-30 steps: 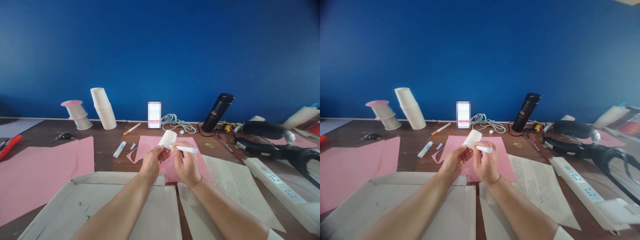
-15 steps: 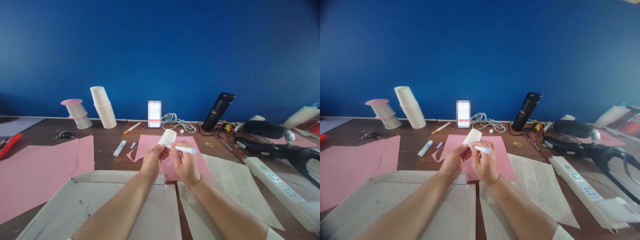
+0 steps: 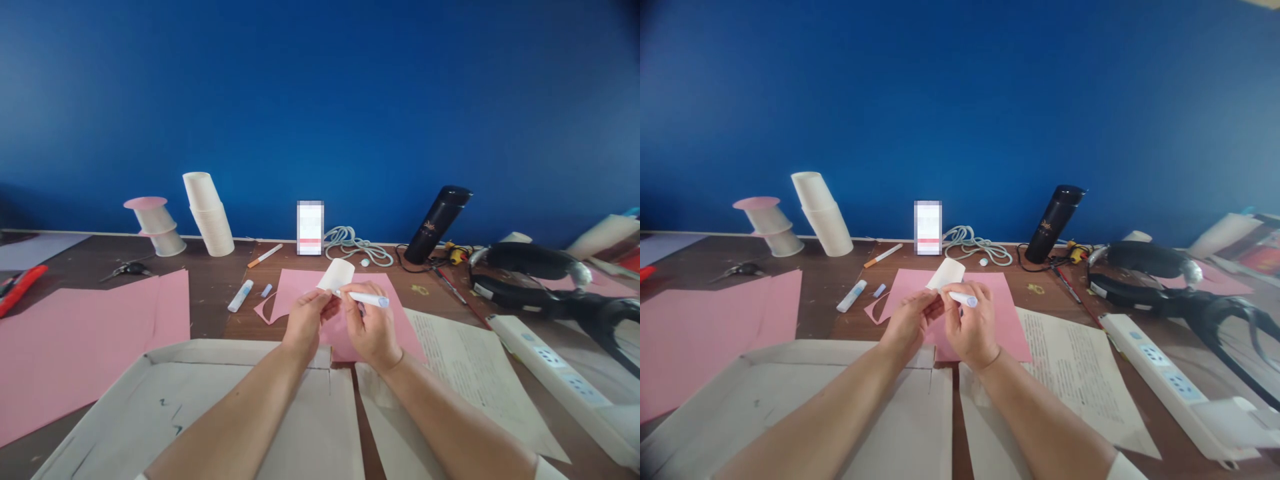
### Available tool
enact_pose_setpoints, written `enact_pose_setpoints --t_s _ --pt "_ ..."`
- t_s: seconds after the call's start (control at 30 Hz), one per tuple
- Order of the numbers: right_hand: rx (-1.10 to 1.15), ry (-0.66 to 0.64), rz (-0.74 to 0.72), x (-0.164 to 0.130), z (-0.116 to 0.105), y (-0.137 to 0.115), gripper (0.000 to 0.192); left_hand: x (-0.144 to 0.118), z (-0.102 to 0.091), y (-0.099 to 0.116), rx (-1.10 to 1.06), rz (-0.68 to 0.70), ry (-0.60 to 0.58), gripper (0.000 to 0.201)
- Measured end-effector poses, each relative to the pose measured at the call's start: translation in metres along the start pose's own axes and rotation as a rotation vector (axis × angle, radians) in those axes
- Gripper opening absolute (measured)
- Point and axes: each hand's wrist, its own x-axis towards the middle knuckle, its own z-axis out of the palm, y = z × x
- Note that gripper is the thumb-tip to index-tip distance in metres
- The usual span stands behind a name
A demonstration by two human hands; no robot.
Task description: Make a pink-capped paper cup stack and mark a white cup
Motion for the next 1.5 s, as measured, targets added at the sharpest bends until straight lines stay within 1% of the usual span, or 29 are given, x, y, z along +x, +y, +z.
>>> enact_pose_setpoints --t_s 0.23,0.3,0.4,0.47,0.83,1.03,1.5 --pt "0.01 -0.034 -0.011 -0.0019 0.0004 0.0007 0.012 -0.0013 0.0006 0.0006 0.018 0.006 -0.009 0.02" --pt "0.025 -0.003 0.026 -0.0017 -0.0007 0.0011 0.013 -0.0011 0.0006 0.0007 0.012 -0.006 -0.001 0.019" --pt "0.042 0.08 0.091 -0.0006 -0.0029 0.0027 0.013 -0.0002 0.0005 0.0006 -0.002 -0.023 0.038 0.019" --pt "0.045 0.098 0.11 0.0001 -0.0037 0.004 0.013 0.0003 0.0004 0.0004 -0.004 -0.028 0.045 0.019" --pt "0.036 0.024 0.1 -0.0007 -0.001 0.0071 0.013 -0.0009 -0.001 -0.0004 0.021 -0.016 -0.004 0.02" --pt "0.032 0.02 0.075 -0.0004 -0.0013 0.0059 0.013 -0.0011 -0.0001 -0.0003 0.009 -0.013 0.0 0.02" --pt "0.037 0.015 0.069 -0.0004 -0.0012 0.003 0.014 -0.0009 0.0001 -0.0006 0.038 -0.005 -0.002 0.019"
